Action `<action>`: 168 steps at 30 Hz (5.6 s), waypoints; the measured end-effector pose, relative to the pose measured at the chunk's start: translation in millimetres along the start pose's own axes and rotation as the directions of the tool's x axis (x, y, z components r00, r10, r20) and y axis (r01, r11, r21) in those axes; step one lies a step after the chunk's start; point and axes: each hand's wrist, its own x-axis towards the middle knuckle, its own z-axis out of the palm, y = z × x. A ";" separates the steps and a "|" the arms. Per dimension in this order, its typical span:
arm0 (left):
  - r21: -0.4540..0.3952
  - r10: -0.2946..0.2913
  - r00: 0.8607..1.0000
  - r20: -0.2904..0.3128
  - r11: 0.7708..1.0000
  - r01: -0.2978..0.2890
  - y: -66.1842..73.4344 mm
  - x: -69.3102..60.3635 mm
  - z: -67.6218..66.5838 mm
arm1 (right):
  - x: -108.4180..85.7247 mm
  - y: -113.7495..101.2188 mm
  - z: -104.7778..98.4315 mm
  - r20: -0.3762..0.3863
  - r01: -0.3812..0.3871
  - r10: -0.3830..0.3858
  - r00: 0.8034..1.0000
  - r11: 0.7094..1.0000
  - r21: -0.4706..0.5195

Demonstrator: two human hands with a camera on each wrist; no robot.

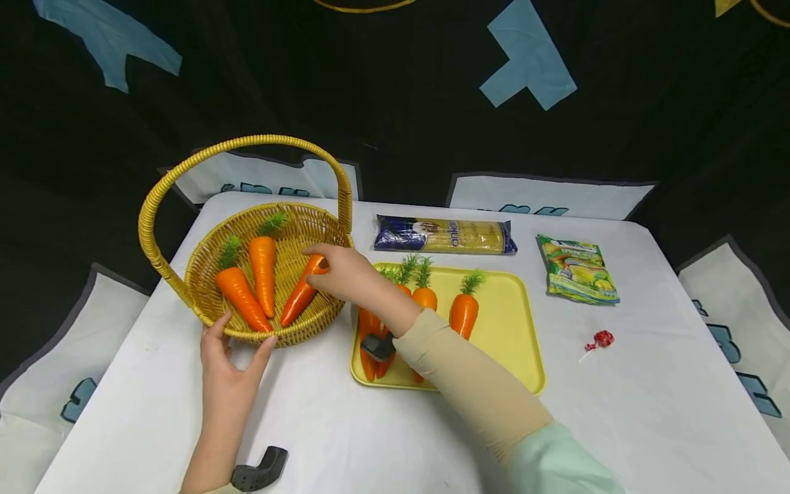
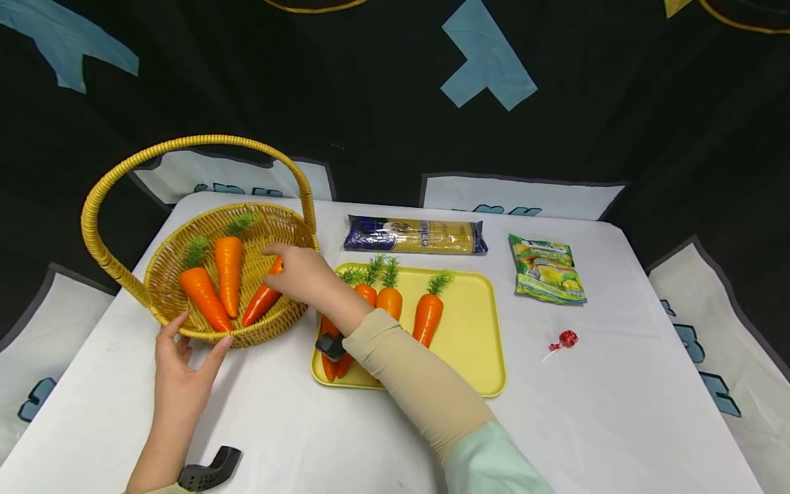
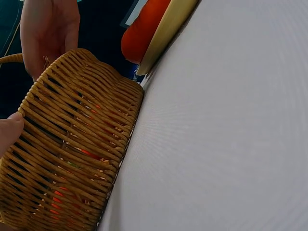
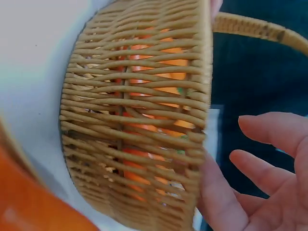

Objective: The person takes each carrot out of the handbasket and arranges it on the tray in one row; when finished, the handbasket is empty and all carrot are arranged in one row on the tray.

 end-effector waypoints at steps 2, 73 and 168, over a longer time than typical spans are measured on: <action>0.009 0.001 1.000 0.001 1.000 -0.001 0.3 -0.4 0.0 | 9.7 -2.8 4.5 0.027 -0.035 0.036 0.999 0.999 -0.034; 0.067 -0.025 0.999 0.019 0.997 0.024 3.2 -0.1 -0.9 | -92.3 36.5 -20.0 -0.186 0.235 -0.149 0.971 0.735 0.636; 0.030 0.000 1.000 0.006 1.000 0.000 3.1 -0.3 -2.3 | -189.5 129.6 -41.1 -0.417 -0.300 0.242 0.876 0.951 -0.079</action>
